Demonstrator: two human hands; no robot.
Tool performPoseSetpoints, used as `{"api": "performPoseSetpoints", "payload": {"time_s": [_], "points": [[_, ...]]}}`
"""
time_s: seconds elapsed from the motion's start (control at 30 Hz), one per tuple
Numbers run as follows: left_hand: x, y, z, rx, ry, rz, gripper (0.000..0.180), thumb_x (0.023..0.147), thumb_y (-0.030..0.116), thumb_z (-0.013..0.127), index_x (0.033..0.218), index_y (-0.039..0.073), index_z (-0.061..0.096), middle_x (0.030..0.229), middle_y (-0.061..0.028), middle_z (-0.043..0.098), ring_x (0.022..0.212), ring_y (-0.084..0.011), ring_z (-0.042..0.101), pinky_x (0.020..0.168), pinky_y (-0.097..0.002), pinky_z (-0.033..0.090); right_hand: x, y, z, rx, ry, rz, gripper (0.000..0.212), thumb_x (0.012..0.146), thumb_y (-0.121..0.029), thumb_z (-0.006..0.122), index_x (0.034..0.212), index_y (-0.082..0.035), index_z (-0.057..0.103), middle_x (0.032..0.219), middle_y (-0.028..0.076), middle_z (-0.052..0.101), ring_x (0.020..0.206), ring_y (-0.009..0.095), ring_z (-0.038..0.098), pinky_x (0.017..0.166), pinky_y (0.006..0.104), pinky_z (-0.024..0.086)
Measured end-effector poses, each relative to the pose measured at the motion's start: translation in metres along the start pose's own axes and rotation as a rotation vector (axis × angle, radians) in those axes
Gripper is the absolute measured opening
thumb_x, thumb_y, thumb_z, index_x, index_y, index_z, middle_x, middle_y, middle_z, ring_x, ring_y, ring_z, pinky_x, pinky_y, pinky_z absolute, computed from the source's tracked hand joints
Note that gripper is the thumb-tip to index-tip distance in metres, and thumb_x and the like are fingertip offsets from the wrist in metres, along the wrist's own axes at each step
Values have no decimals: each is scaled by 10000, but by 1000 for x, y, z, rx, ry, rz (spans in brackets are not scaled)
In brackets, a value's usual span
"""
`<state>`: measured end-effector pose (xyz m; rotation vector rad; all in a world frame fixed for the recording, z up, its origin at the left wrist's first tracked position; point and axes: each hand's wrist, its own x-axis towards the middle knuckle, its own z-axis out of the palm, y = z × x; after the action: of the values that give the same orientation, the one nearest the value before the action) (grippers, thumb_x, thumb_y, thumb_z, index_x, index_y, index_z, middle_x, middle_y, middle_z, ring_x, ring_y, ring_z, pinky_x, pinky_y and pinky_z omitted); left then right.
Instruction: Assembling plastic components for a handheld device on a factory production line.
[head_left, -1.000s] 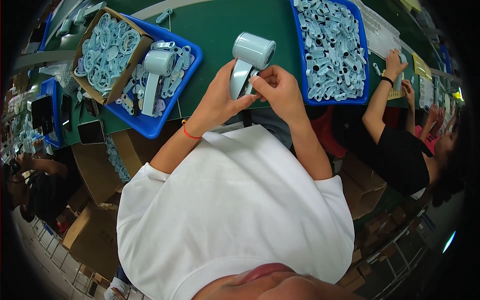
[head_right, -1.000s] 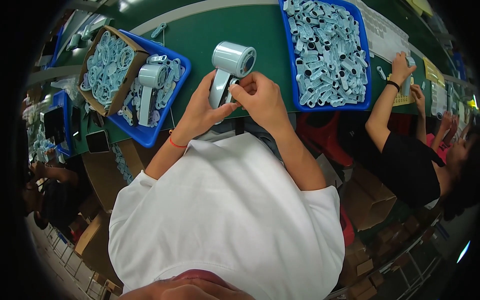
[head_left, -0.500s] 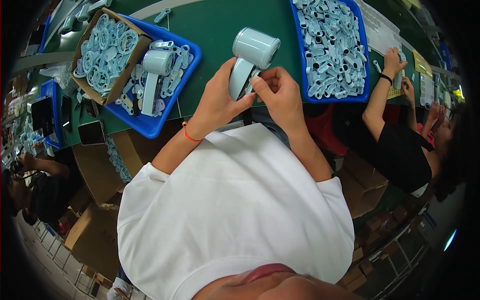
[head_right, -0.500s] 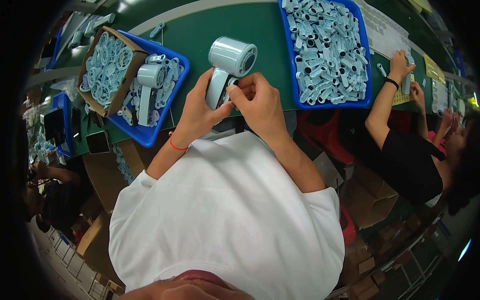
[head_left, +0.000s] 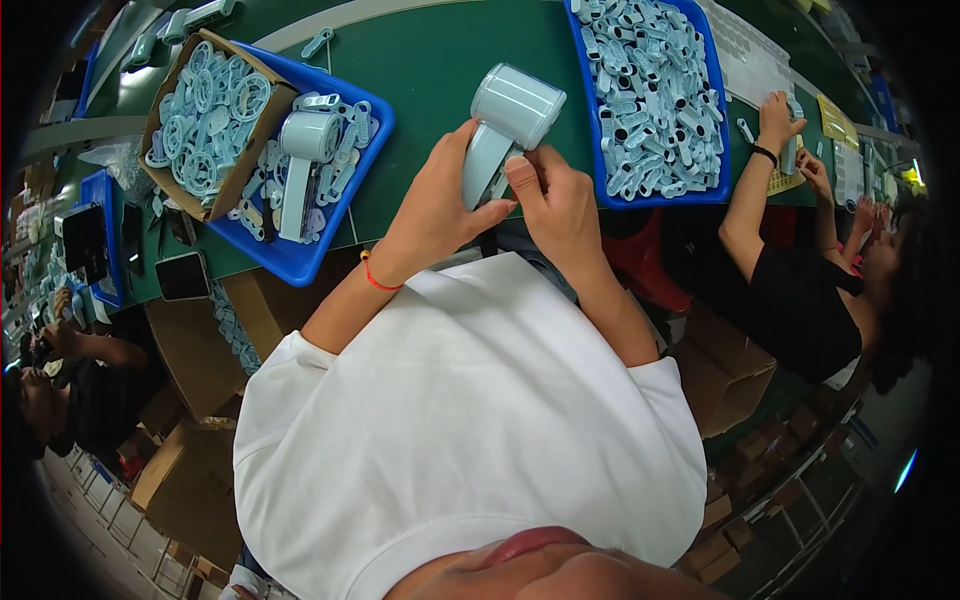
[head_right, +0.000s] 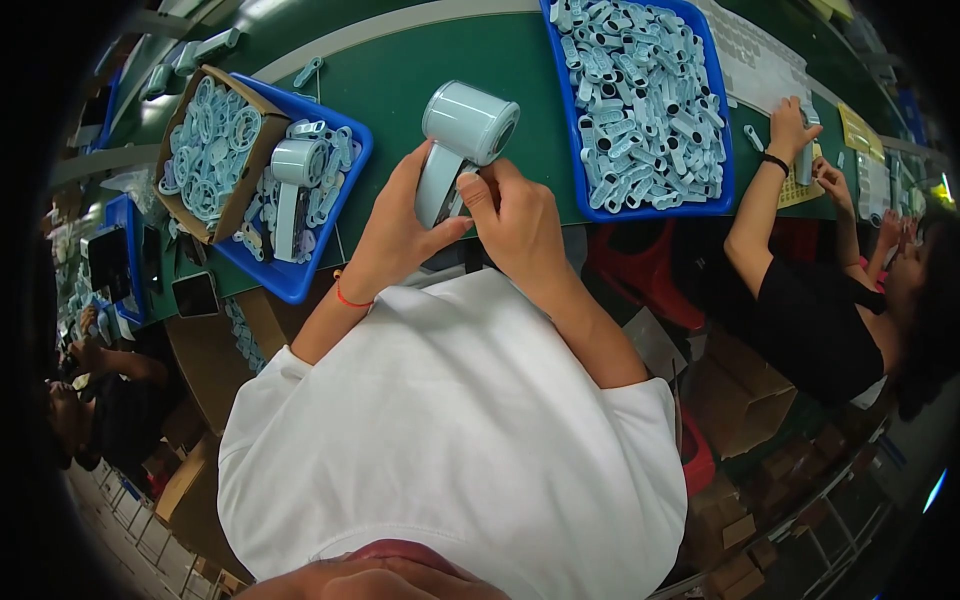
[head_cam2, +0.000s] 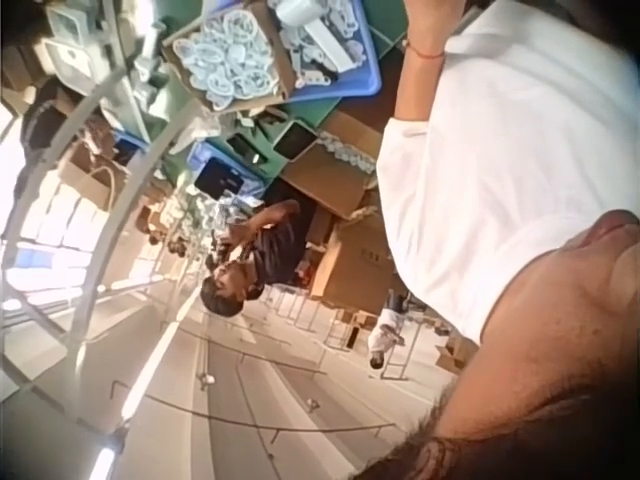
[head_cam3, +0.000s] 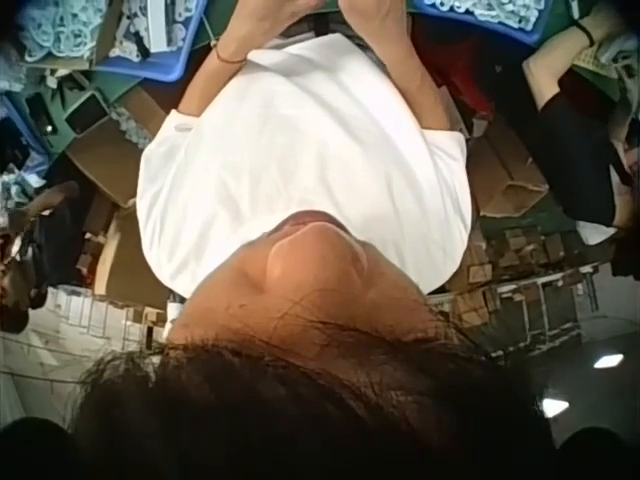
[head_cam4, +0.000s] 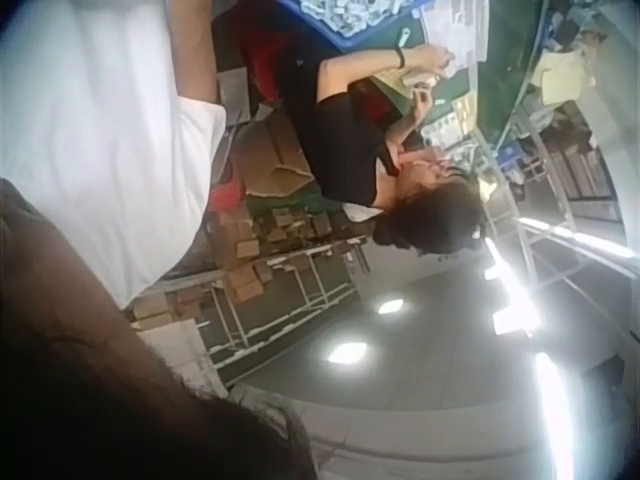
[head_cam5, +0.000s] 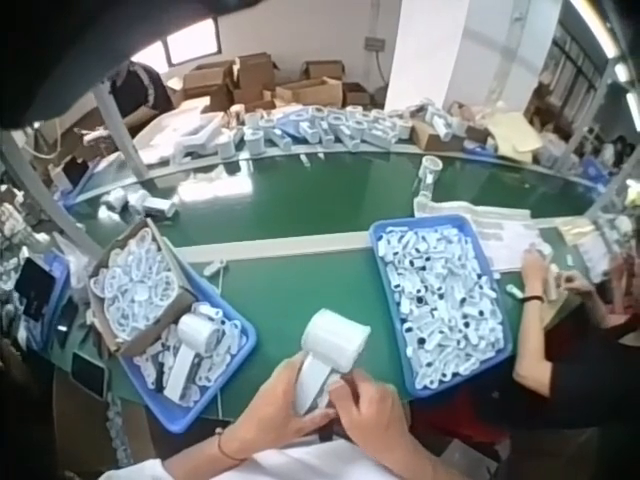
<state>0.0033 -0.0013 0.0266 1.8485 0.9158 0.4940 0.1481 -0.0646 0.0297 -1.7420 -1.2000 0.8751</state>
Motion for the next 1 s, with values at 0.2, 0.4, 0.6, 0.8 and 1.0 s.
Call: {"api": "performPoseSetpoints", "payload": {"time_s": [0.2, 0.4, 0.6, 0.8, 1.0], "points": [[-1, 1, 7, -108, 4, 49, 757, 691, 138, 727, 1308, -59, 335, 1163, -215, 489, 1068, -338, 510, 899, -381, 429, -6, 3, 10, 125, 157, -86, 320, 896, -305, 569, 831, 8, 553, 621, 102, 582, 535, 182, 584, 506, 304, 449], [-3, 6, 10, -194, 52, -13, 676, 691, 142, 704, 1266, -39, 397, 1091, -207, 545, 982, -313, 566, 842, -370, 463, -8, 7, 15, 156, 239, -124, 347, 897, -326, 571, 822, 12, 552, 618, 89, 569, 526, 158, 553, 492, 293, 432], [-2, -3, 8, -276, 62, -48, 597, 701, 147, 681, 1219, -31, 443, 957, -182, 602, 834, -266, 615, 753, -337, 491, -1, 8, 9, 144, -4, 31, 438, 896, -434, 558, 925, 4, 557, 691, 75, 585, 617, 140, 542, 573, 283, 443], [-2, -2, 9, -317, 14, -54, 555, 730, 151, 644, 1207, -44, 438, 895, -147, 605, 766, -212, 615, 687, -314, 493, 1, 17, 16, 511, -90, 30, 564, 898, -525, 497, 1135, -13, 508, 933, 63, 583, 846, 126, 522, 726, 281, 437], [0, -8, 16, -729, -111, -242, 622, 756, 181, 612, 1276, -43, 355, 1060, -186, 525, 876, -239, 583, 768, -338, 480, 6, 24, 16, 546, -173, 1, 667, 888, -527, 511, 1300, -27, 353, 1128, 84, 506, 922, 150, 532, 822, 291, 440]]}}
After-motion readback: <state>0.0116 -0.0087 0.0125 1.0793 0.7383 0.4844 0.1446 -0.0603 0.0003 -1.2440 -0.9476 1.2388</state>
